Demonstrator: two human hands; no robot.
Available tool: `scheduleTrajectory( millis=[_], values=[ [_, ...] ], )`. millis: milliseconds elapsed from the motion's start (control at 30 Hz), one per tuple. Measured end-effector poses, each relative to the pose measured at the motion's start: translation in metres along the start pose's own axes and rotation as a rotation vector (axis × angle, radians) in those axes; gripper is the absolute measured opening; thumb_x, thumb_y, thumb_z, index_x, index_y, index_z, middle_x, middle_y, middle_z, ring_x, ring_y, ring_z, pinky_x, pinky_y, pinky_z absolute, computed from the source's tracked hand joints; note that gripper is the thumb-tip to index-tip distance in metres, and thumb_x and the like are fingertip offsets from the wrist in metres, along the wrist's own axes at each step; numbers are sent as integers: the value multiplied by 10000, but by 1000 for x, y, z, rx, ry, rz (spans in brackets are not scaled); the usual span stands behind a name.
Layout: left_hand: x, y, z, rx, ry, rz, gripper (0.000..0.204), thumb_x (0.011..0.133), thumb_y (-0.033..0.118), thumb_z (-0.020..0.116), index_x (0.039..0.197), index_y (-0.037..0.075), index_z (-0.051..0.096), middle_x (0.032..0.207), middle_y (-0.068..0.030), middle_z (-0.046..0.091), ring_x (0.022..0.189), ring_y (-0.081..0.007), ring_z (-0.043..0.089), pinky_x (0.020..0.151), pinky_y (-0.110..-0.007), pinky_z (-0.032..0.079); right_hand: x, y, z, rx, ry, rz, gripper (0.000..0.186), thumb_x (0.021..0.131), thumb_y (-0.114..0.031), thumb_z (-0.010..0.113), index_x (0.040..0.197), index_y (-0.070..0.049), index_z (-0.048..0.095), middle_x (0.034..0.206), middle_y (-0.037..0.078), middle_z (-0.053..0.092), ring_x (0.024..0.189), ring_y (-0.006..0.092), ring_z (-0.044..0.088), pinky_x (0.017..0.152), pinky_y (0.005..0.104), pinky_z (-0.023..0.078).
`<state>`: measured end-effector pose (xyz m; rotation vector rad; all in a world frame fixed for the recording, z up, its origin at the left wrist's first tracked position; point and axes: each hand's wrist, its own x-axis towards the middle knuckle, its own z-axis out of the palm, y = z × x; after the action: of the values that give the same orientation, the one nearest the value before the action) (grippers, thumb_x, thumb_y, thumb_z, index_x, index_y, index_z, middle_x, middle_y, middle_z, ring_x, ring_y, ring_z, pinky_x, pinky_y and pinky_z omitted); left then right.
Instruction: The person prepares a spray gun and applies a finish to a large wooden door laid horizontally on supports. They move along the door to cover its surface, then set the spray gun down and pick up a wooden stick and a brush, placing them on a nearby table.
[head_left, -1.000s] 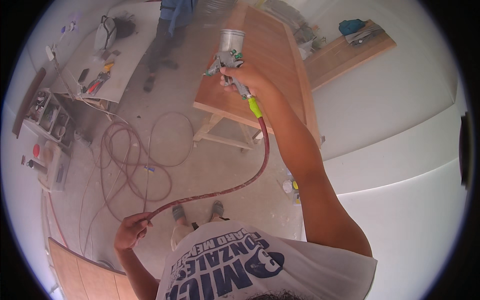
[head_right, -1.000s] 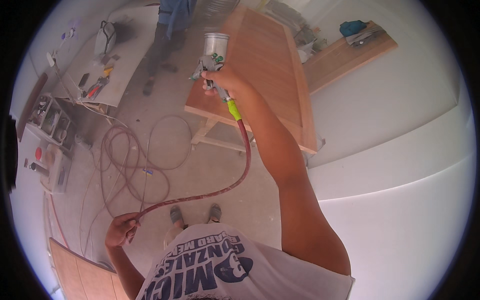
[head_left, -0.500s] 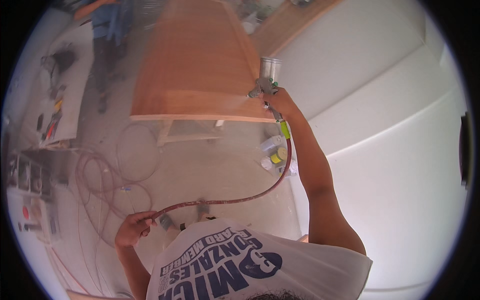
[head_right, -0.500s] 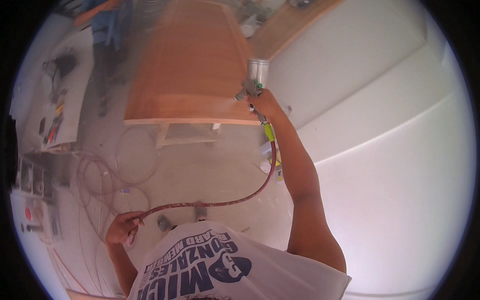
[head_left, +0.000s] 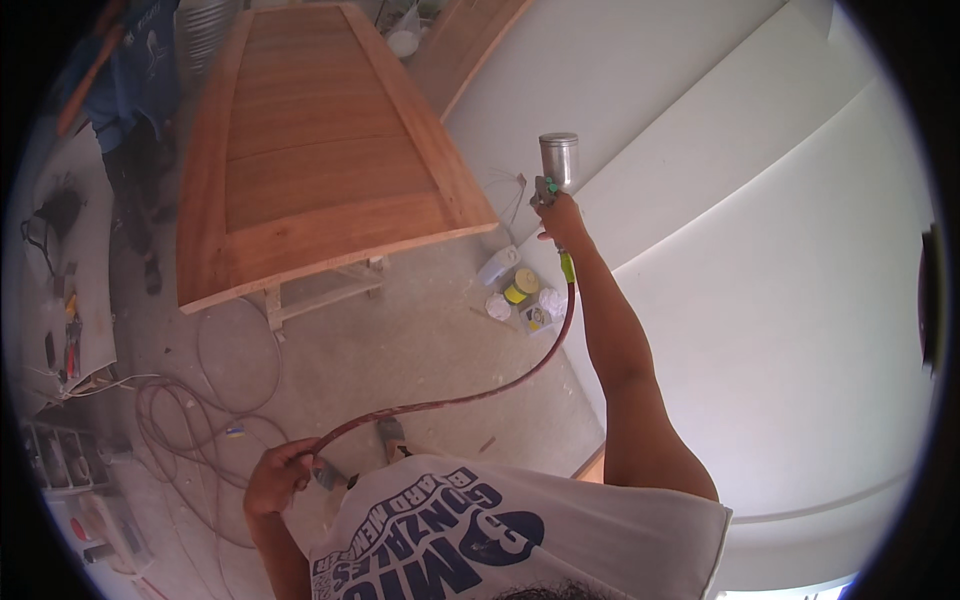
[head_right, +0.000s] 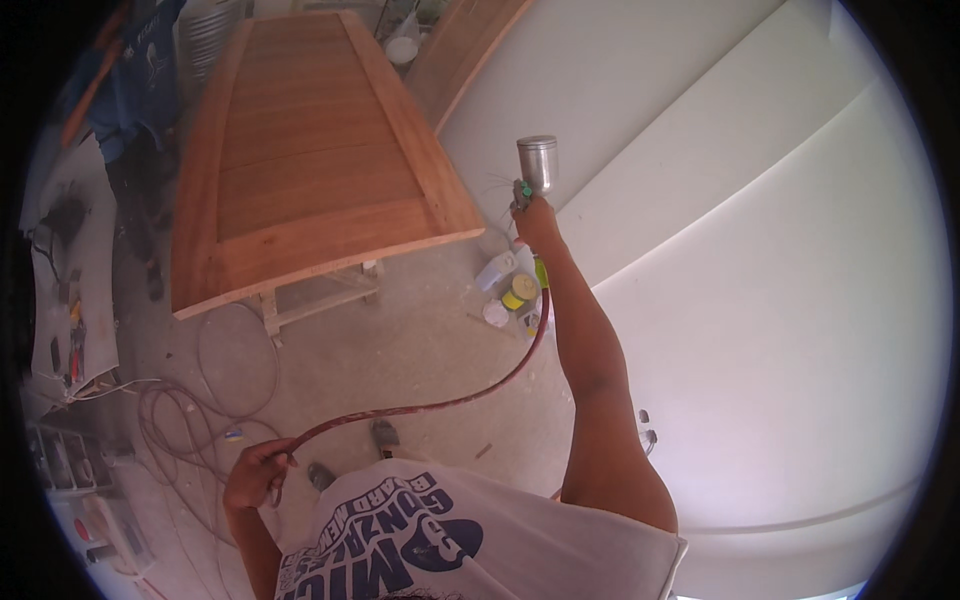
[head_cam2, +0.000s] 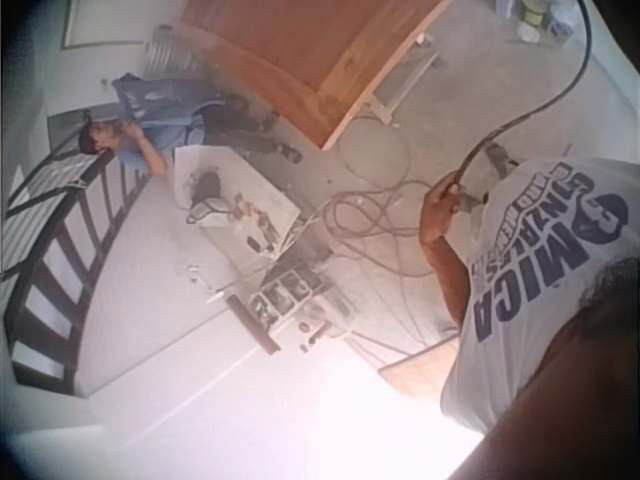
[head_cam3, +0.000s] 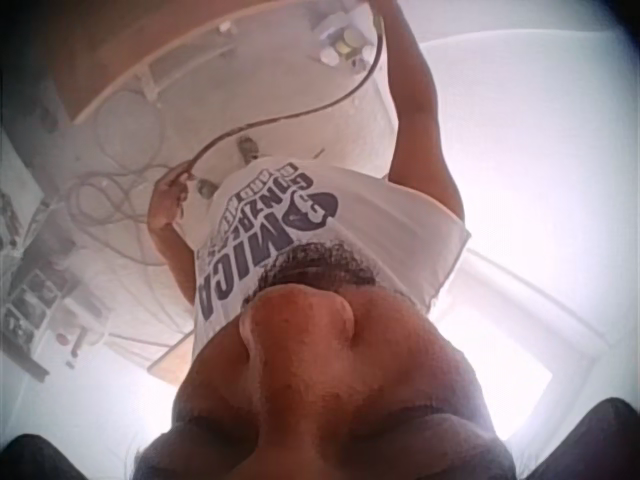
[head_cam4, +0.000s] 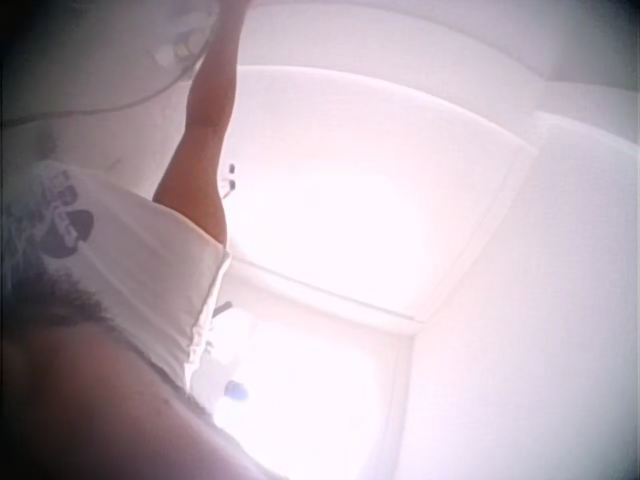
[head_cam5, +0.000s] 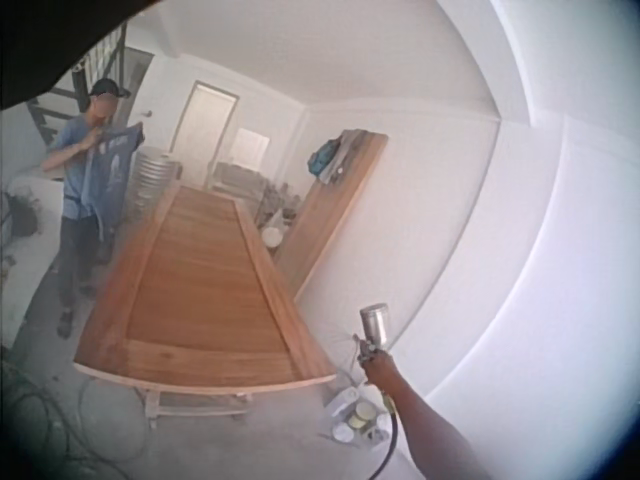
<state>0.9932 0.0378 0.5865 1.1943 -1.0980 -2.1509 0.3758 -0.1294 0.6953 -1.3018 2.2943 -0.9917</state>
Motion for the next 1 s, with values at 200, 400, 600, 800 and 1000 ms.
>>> scheduleTrajectory(
  millis=[200,400,600,800,1000],
  values=[
    [-38,-14,-54,-5,65,21,350,952,56,612,1281,-64,610,905,-77,684,585,-57,466,519,-203,392,-57,-70,38,214,-245,-13,281,904,-172,692,1127,-11,637,893,58,636,731,133,627,549,303,577],
    [-128,-54,-114,-70,136,118,345,957,65,625,1269,-80,606,897,-72,674,571,-52,452,504,-196,375,-146,-205,117,231,-491,-105,277,910,-165,688,1122,4,629,898,64,639,744,133,625,542,285,551],
    [-211,-105,-135,-268,293,184,368,955,69,639,1274,-106,585,878,-71,666,555,-49,435,490,-202,363,-216,-319,219,370,-677,-257,229,920,-130,689,1077,21,619,834,73,625,705,158,629,556,303,567],
    [-265,-136,-136,-309,456,198,368,954,75,642,1271,-104,588,878,-84,662,569,-61,447,492,-205,370,-275,-404,305,490,-933,-336,264,926,-145,690,1108,22,598,881,78,630,770,171,642,595,315,589],
    [-262,-148,-146,-335,446,163,344,949,59,623,1258,-93,608,872,-87,661,583,-72,445,512,-212,371,-303,-386,295,277,-856,-424,313,944,-188,669,1163,21,586,935,87,635,846,172,648,607,324,596]
  ],
)
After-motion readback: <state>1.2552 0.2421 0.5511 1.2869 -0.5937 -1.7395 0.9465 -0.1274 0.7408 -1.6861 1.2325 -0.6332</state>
